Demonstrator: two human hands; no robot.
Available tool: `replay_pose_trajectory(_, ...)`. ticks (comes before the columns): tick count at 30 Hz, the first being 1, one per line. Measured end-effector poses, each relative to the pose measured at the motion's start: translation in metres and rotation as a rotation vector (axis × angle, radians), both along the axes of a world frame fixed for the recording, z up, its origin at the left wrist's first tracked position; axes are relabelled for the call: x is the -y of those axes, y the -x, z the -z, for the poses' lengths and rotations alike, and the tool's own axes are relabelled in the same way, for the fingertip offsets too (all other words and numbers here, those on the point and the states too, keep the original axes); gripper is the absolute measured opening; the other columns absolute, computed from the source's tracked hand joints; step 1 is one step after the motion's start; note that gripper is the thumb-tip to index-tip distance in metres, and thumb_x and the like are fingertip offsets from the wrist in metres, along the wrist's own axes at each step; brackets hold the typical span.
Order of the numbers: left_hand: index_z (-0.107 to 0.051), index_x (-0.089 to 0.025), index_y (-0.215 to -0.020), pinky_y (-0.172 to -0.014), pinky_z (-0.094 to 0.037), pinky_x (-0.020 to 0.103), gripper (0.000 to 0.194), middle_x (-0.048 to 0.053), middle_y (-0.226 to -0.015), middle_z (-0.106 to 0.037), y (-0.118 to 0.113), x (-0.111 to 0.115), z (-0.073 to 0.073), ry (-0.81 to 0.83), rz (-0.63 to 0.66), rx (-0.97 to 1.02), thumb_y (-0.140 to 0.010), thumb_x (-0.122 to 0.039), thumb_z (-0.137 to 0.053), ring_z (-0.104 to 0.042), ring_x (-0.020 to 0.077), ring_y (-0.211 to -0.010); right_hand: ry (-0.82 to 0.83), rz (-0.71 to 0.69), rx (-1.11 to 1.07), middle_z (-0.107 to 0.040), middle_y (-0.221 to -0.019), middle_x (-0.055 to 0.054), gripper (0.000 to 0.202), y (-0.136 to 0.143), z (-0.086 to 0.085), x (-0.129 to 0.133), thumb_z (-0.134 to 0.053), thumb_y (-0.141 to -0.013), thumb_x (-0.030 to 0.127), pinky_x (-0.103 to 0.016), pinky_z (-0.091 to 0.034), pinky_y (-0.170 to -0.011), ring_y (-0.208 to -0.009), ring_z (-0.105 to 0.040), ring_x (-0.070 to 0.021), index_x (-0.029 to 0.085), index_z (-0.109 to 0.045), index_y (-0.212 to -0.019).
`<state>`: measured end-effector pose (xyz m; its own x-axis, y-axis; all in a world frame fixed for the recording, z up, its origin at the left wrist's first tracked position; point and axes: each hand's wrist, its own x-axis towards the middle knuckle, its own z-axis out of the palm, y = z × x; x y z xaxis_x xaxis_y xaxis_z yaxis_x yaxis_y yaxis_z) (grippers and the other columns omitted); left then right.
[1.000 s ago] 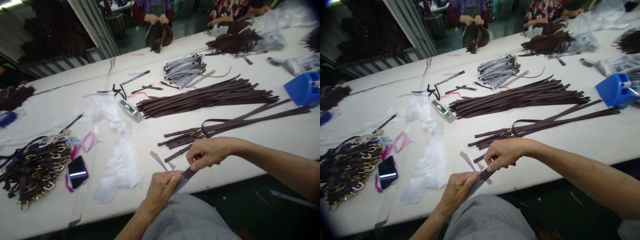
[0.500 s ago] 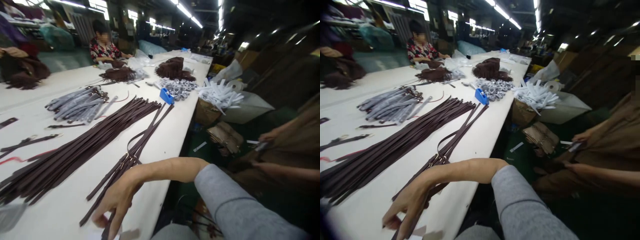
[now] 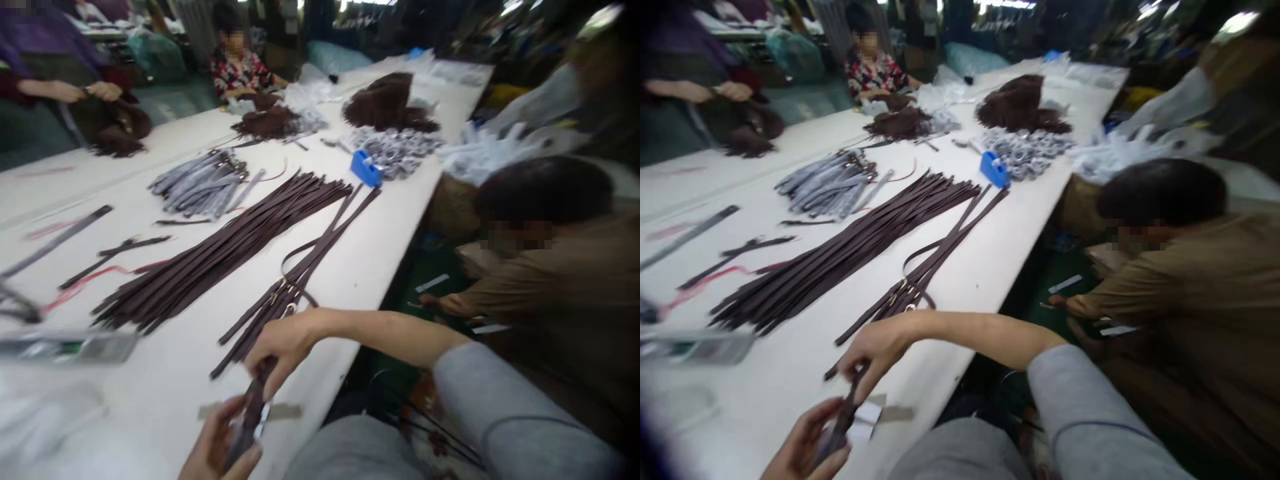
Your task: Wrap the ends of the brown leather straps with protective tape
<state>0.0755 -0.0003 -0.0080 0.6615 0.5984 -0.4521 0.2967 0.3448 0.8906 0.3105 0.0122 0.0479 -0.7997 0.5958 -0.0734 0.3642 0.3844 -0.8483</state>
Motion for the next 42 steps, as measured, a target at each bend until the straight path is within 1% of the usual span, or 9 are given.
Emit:
replay_pose_trajectory(4,-0.066,-0.017,-0.078,-0.1,-0.035,0.037,0.016,0.01,-0.132,-0.048,0.009,0.031,-0.015,-0.227,0.078,-0.266,-0.067,-0.028,-0.069,-0.041,0.0307,-0.122,-0.024,0.048,0.025,-0.054,-0.066,0.003,0.024,0.003,0.016,0.009,-0.068,-0.074,0.032,-0.018,-0.031,-0.053,-0.058,-0.047,-0.0086,0.013,-0.061,-0.086)
replay_pose_trajectory(8,-0.065,-0.016,-0.082,-0.078,-0.043,0.027,0.021,0.005,-0.092,-0.064,0.013,0.048,0.01,-0.098,0.048,-0.221,-0.075,-0.035,-0.062,-0.057,0.0191,-0.087,-0.017,0.014,0.068,-0.056,-0.066,0.002,0.02,0.009,0.03,0.021,-0.067,-0.074,0.03,-0.019,-0.029,-0.053,-0.059,-0.048,-0.0096,0.015,-0.063,-0.088)
replay_pose_trajectory(11,-0.061,-0.015,-0.085,-0.054,-0.037,0.021,0.027,-0.004,-0.062,-0.051,0.021,0.061,0.018,-0.025,0.005,-0.286,-0.075,-0.04,-0.061,-0.047,0.0098,-0.054,-0.012,0.042,0.139,-0.057,-0.068,0.001,0.02,0.014,0.03,0.03,-0.066,-0.075,0.032,-0.02,-0.03,-0.054,-0.061,-0.049,-0.0114,0.017,-0.063,-0.088)
replay_pose_trajectory(16,-0.056,-0.02,-0.098,-0.051,-0.03,0.021,0.044,-0.008,-0.057,-0.047,0.024,0.063,0.012,-0.175,0.033,-0.421,-0.06,-0.034,-0.075,-0.041,0.0094,-0.051,-0.017,0.041,0.164,-0.058,-0.069,0.001,0.02,0.025,0.027,0.034,-0.061,-0.077,0.035,-0.021,-0.03,-0.055,-0.064,-0.051,-0.0131,0.019,-0.063,-0.09)
replay_pose_trajectory(26,-0.039,-0.02,-0.123,-0.07,-0.041,0.027,0.068,0.003,-0.092,-0.062,0.02,0.062,0.012,-0.249,0.012,-0.305,-0.065,-0.033,-0.073,-0.055,0.0173,-0.078,0.008,0.077,0.176,-0.058,-0.064,0.001,0.021,0.035,0.034,0.039,-0.064,-0.072,0.027,-0.021,-0.027,-0.052,-0.056,-0.048,-0.0112,0.018,-0.064,-0.091)
replay_pose_trajectory(29,-0.031,-0.023,-0.131,-0.078,-0.043,0.03,0.075,0.009,-0.125,-0.05,0.022,0.066,0.016,-0.262,0.021,-0.268,-0.068,-0.029,-0.07,-0.056,0.0171,-0.085,0.131,0.121,0.168,-0.052,-0.058,0.003,0.019,0.03,0.041,0.039,-0.062,-0.072,0.028,-0.02,-0.025,-0.048,-0.051,-0.042,-0.0086,0.014,-0.064,-0.084)
replay_pose_trajectory(34,-0.023,-0.022,-0.138,-0.082,-0.043,0.034,0.071,0.012,-0.131,-0.045,0.02,0.081,0.025,-0.312,0.044,-0.325,-0.077,-0.025,-0.059,-0.056,0.0187,-0.088,0.487,0.241,0.122,-0.054,-0.058,0.002,0.029,0.026,0.063,0.043,-0.058,-0.075,0.037,-0.019,-0.029,-0.047,-0.053,-0.045,-0.009,0.01,-0.062,-0.083)
replay_pose_trajectory(38,-0.033,-0.022,-0.133,-0.086,-0.042,0.036,0.068,0.012,-0.139,-0.037,0.023,0.089,0.028,-0.079,-0.062,-0.186,-0.072,-0.024,-0.062,-0.057,0.0197,-0.093,0.507,0.255,0.104,-0.054,-0.061,0.002,0.031,0.027,0.071,0.053,-0.058,-0.074,0.04,-0.019,-0.03,-0.047,-0.054,-0.044,-0.0091,0.01,-0.062,-0.084)
replay_pose_trajectory(42,-0.054,-0.021,-0.105,-0.081,-0.043,0.035,0.032,0.008,-0.137,-0.042,0.03,0.092,0.031,0.23,-0.278,-0.129,-0.074,-0.028,-0.057,-0.057,0.0217,-0.096,0.399,0.204,0.101,-0.05,-0.06,0.003,0.024,0.029,0.07,0.062,-0.058,-0.074,0.035,-0.019,-0.027,-0.048,-0.054,-0.041,-0.0085,0.012,-0.061,-0.081)
